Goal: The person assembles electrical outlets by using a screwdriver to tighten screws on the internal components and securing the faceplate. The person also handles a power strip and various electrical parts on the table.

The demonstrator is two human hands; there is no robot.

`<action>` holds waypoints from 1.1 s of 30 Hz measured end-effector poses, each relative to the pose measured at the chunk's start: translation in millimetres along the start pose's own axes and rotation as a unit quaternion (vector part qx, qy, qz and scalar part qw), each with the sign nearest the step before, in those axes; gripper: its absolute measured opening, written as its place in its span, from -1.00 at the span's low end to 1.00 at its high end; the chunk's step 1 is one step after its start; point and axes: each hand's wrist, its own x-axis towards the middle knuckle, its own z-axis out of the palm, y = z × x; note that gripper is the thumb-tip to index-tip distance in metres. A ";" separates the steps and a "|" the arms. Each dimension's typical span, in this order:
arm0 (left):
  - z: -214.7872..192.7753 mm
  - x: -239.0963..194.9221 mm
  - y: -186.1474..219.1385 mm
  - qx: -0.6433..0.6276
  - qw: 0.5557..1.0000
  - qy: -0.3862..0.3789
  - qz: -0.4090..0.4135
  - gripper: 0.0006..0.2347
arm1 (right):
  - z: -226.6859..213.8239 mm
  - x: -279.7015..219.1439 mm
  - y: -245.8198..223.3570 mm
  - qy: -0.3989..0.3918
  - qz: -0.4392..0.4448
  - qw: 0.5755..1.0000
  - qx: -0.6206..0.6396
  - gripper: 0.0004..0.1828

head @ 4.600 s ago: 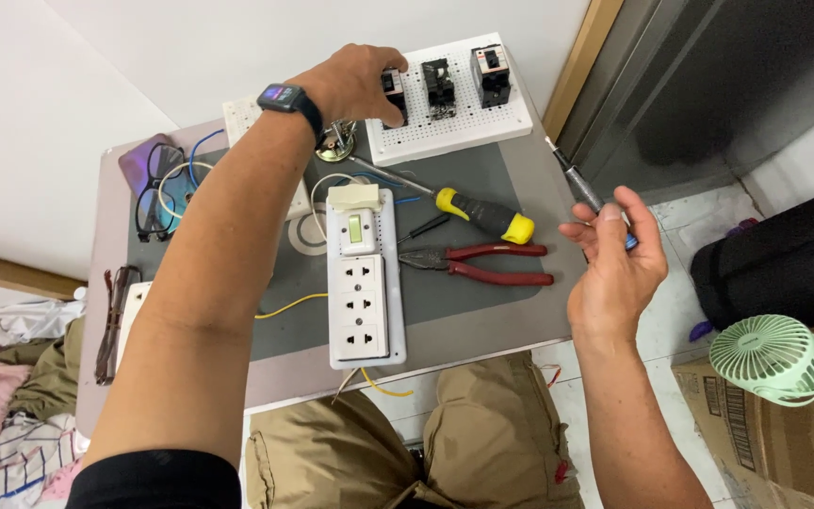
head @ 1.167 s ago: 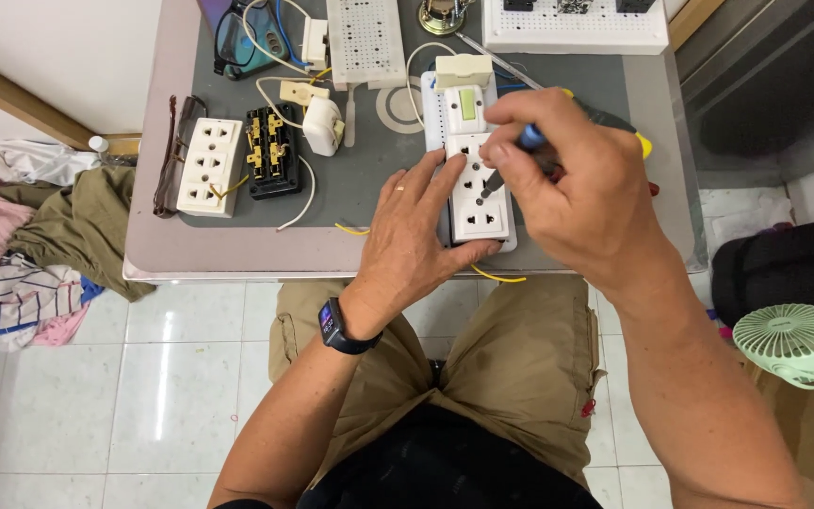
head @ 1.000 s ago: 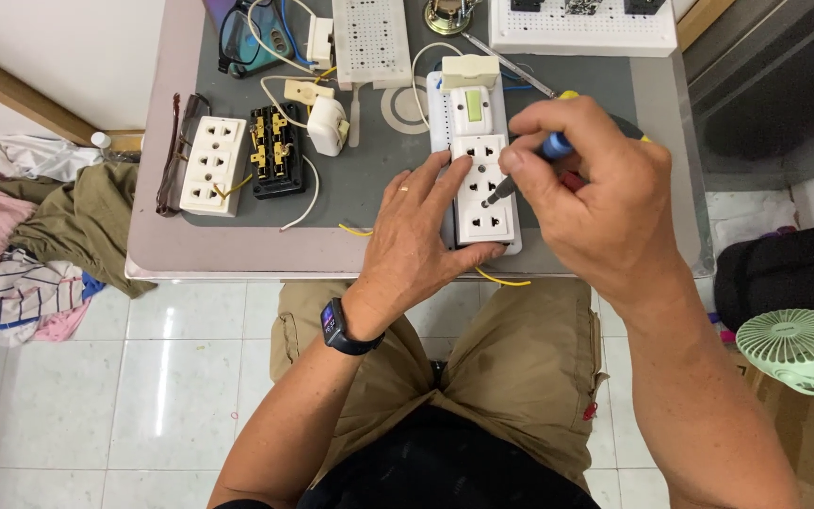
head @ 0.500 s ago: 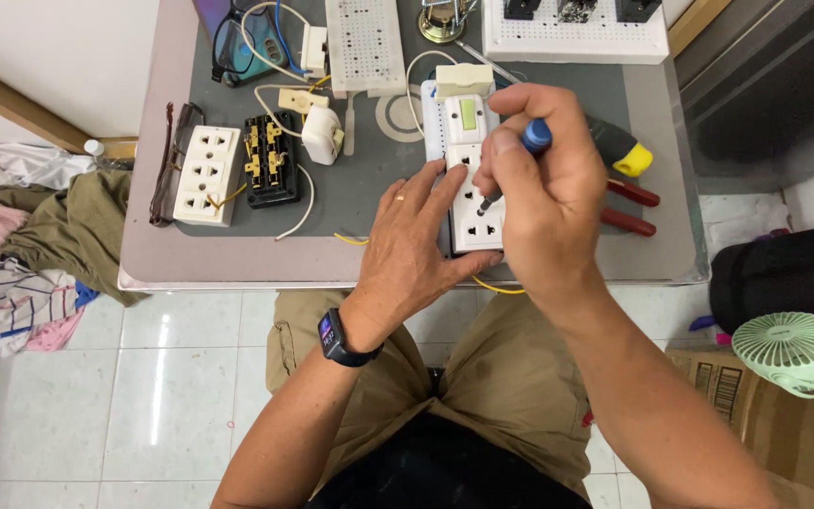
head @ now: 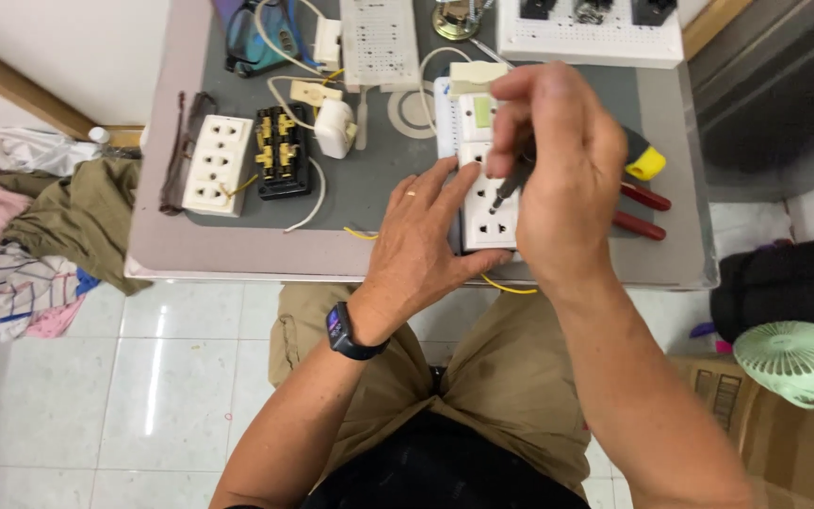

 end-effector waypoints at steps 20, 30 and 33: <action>-9.0 2.0 -0.1 -0.011 1.000 0.004 0.002 -0.29 | 9.7 15.1 10.5 -0.042 0.101 0.990 0.089 -0.70; 1.9 7.6 7.2 -0.042 0.999 0.029 -0.009 -0.27 | 14.3 20.0 47.8 0.230 -0.120 0.965 0.038 -0.71; 8.0 7.0 2.9 -0.040 0.998 0.030 -0.021 -0.26 | 9.4 25.0 43.5 0.137 -0.158 0.978 0.002 -0.63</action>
